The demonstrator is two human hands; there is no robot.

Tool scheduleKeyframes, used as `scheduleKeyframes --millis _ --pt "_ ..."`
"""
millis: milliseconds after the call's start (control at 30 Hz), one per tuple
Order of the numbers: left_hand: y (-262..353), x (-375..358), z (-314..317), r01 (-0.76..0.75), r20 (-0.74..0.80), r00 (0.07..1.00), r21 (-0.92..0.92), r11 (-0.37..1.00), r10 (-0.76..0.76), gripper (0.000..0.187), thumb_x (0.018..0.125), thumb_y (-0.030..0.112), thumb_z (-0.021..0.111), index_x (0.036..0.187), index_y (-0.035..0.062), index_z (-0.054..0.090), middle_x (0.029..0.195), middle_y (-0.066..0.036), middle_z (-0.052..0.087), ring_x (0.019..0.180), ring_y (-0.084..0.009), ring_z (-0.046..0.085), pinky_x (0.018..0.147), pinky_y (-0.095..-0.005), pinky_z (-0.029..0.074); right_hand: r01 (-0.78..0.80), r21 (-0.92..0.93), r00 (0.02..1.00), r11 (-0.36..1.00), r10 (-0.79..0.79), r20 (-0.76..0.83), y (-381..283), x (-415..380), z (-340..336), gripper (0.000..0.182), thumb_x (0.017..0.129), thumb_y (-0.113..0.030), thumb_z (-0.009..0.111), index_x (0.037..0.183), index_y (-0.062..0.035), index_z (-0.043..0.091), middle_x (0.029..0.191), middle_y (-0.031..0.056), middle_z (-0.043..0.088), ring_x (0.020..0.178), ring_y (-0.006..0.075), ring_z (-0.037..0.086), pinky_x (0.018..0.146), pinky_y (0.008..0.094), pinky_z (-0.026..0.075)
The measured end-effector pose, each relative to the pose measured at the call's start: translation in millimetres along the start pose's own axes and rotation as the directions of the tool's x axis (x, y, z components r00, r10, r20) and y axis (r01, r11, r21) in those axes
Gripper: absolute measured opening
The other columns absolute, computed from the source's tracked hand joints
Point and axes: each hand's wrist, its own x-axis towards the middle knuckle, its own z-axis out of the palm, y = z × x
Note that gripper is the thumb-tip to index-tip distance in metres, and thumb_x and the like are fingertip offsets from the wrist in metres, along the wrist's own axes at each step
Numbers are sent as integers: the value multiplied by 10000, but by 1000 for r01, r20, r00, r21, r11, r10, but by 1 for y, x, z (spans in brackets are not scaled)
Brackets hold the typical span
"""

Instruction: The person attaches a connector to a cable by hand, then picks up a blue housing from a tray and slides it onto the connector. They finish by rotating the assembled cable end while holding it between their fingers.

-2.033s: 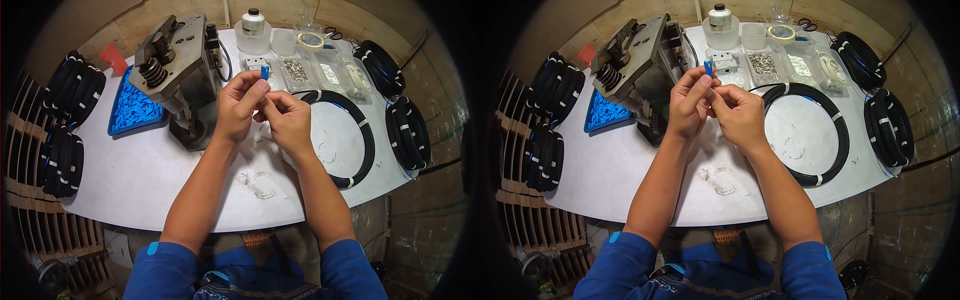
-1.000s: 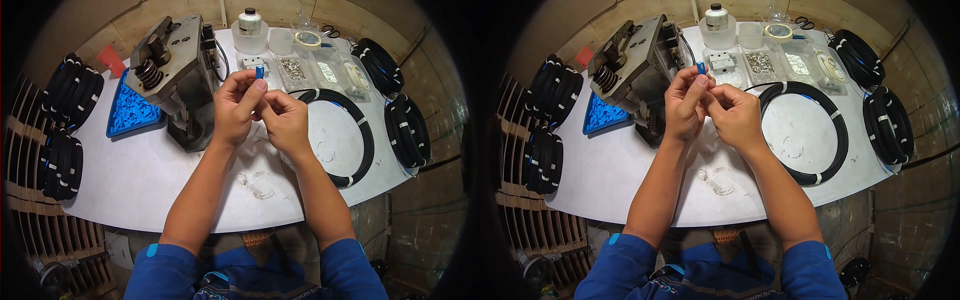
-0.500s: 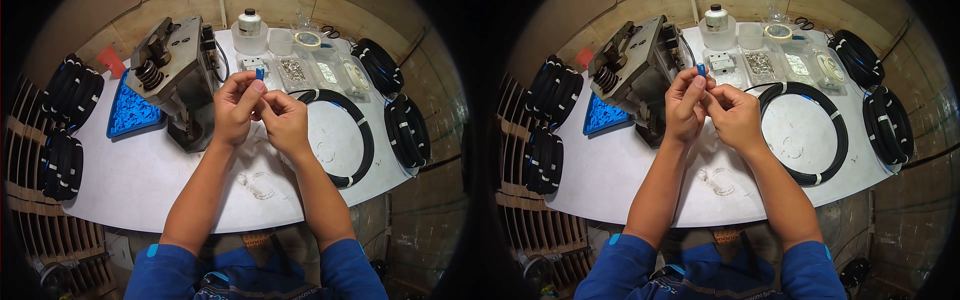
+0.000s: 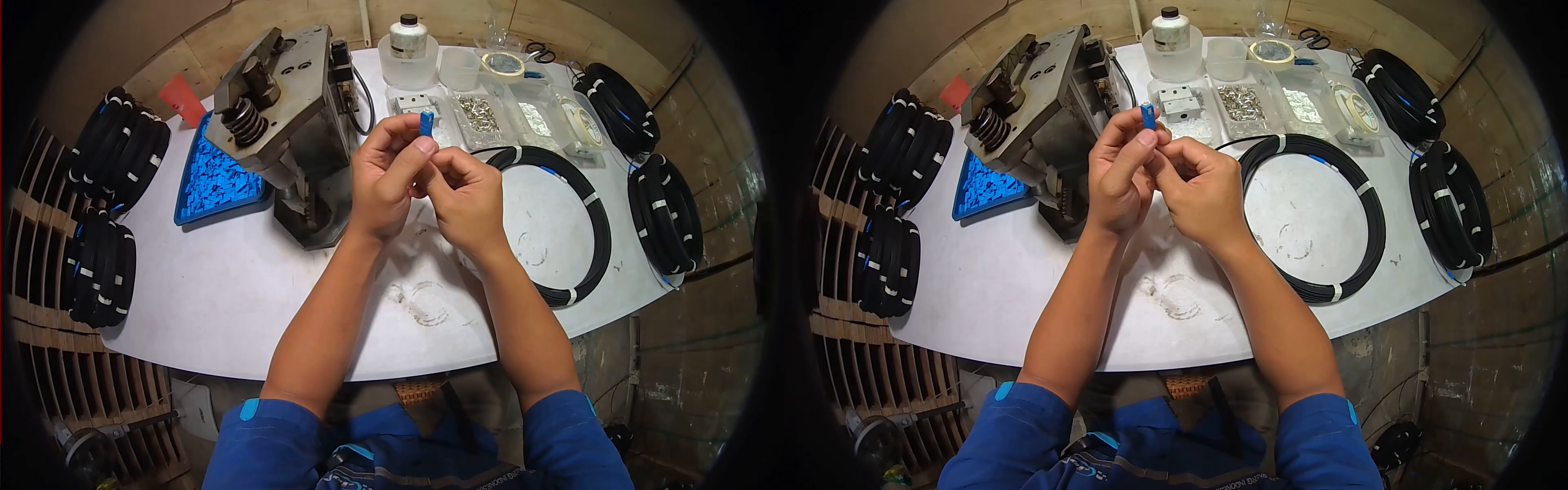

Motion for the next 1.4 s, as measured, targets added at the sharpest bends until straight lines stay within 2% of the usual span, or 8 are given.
scheduleKeyframes --millis 300,367,467,1000,1067,1300,1367,1400 --pt "0 1 2 35 -35 999 3 999 -35 229 918 110 600 1131 25 596 965 -69 598 872 -124 571 778 -253 491 -15 -12 1000 1000 15 -11 -1 0 1 149 914 -122 668 877 22 677 730 38 687 654 45 587 599 214 487" --pt "0 1 5 -12 -35 999 -26 1000 11 224 899 139 658 1092 35 614 881 -17 635 679 -33 531 494 -181 382 -1 -15 1000 1000 1 -10 0 0 2 148 916 -121 666 878 22 677 726 38 685 652 45 586 597 214 486" --pt "-4 3 6 -81 -42 996 57 995 84 215 891 135 673 1076 41 621 877 -7 636 671 -25 525 491 -177 378 8 -17 1000 1000 -8 -2 -3 0 1 143 918 -114 660 879 22 675 720 37 683 648 46 585 595 215 483" --pt "-5 3 3 -75 -21 997 64 995 76 202 893 141 672 1065 45 624 875 11 632 627 -12 490 473 -180 351 9 -23 1000 1000 -9 -11 -1 -1 1 120 905 -100 668 881 18 675 716 35 681 635 44 577 578 212 472" --pt "-3 1 1 9 -23 1000 33 999 -8 224 912 92 619 1122 15 598 956 -56 607 877 -113 571 796 -251 480 17 -28 1000 999 -18 -25 -2 -1 3 123 906 -101 667 873 17 673 710 35 680 631 43 575 572 212 467" --pt "-3 1 1 17 -3 1000 11 1000 -17 232 905 84 621 1125 14 597 958 -54 601 877 -110 564 792 -248 477 10 -49 1000 999 -11 -18 -1 -1 2 144 910 -108 661 838 17 665 692 25 670 622 38 563 562 207 453" --pt "-4 2 6 -60 -27 998 49 997 62 204 895 132 664 1074 45 620 869 15 626 634 -14 495 477 -179 352 22 -39 1000 999 -22 -18 2 0 2 143 910 -108 661 841 17 665 690 23 668 622 36 561 562 205 451" --pt "-4 3 6 -60 -27 998 49 997 62 204 895 132 664 1074 45 620 869 15 626 634 -14 495 477 -179 352 34 -29 999 999 -34 -19 3 0 2 142 910 -109 662 843 17 665 687 21 666 621 35 559 562 204 450"
